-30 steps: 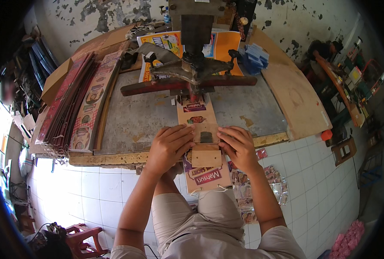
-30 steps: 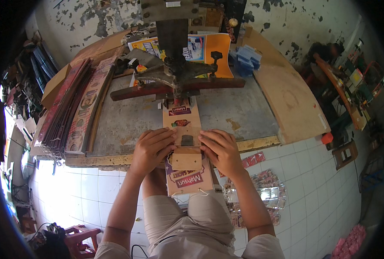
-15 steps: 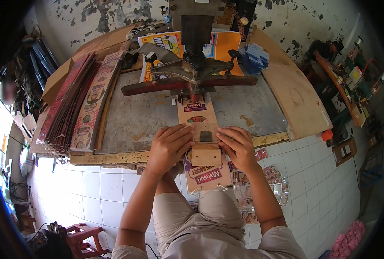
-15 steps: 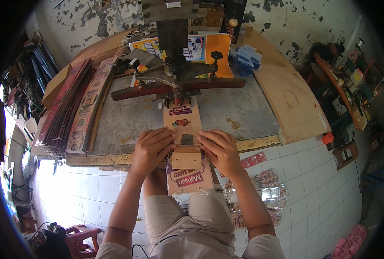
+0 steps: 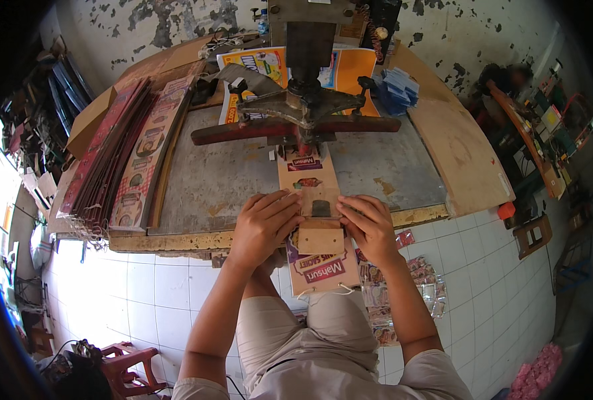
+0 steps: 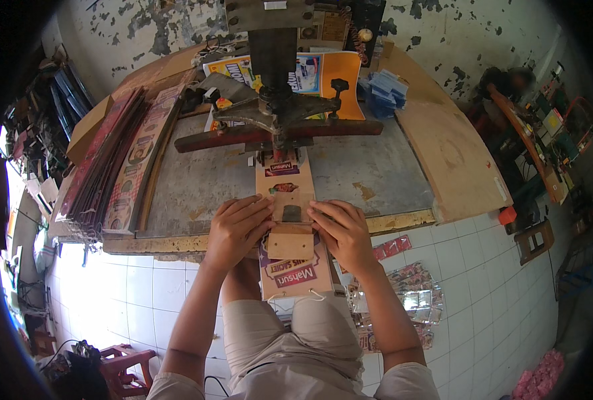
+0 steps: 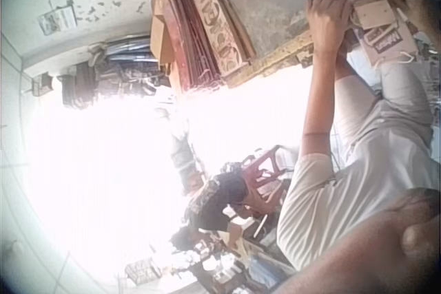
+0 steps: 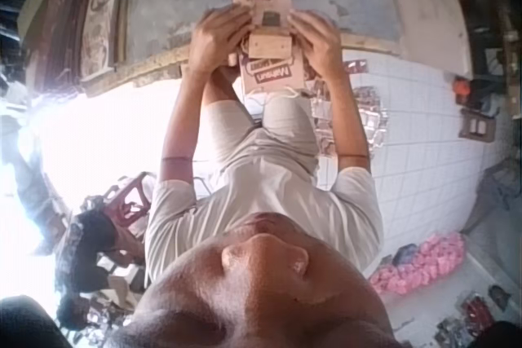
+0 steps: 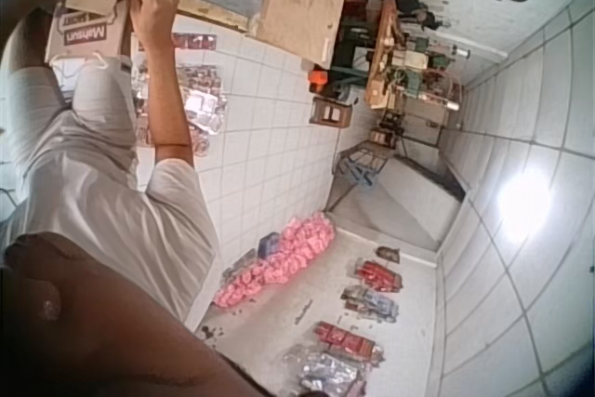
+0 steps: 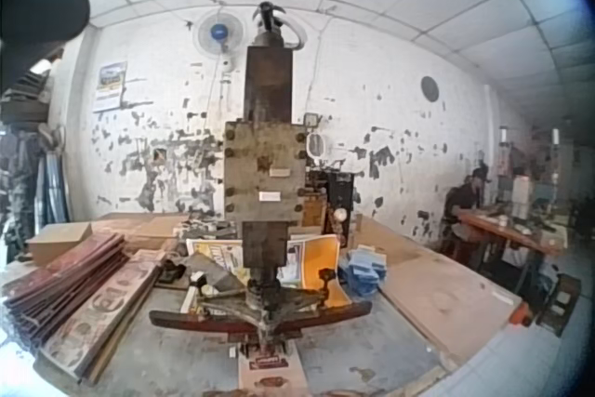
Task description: The person places long cardboard labels into a manual screen printing press, uses a wooden block to apply pressure, and then removes the printed labels.
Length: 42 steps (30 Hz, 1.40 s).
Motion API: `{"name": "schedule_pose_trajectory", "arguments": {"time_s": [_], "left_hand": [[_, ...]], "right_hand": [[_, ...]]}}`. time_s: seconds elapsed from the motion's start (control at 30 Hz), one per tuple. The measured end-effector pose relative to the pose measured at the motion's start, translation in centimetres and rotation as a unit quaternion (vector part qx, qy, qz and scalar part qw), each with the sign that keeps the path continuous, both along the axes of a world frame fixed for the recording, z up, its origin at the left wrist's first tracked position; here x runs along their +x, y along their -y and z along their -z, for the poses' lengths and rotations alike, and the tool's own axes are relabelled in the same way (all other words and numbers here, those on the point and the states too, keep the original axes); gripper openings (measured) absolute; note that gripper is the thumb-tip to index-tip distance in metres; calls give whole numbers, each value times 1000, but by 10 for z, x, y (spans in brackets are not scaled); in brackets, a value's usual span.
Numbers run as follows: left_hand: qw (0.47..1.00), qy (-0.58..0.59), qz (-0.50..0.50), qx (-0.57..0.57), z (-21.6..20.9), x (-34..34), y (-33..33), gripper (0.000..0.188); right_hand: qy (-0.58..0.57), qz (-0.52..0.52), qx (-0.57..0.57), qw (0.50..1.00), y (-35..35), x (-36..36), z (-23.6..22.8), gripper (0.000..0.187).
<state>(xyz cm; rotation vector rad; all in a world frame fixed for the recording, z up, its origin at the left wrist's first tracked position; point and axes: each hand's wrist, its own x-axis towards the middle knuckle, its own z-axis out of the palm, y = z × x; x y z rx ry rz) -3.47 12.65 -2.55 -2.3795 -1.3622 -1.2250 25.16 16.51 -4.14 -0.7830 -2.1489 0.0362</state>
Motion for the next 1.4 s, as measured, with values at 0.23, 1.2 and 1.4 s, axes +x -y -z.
{"name": "schedule_pose_trajectory", "arguments": {"time_s": [0.23,1.2,1.4], "left_hand": [[1000,3,3,2,2,0,0,30],[991,1,-59,-119,10,-7,10,47],[991,13,-69,-116,12,-6,10,47]], "right_hand": [[1,2,-6,1000,1,1,-3,47],[3,-144,-136,980,30,-8,-59,49],[1,-147,-220,964,-9,-25,-58,41]]}}
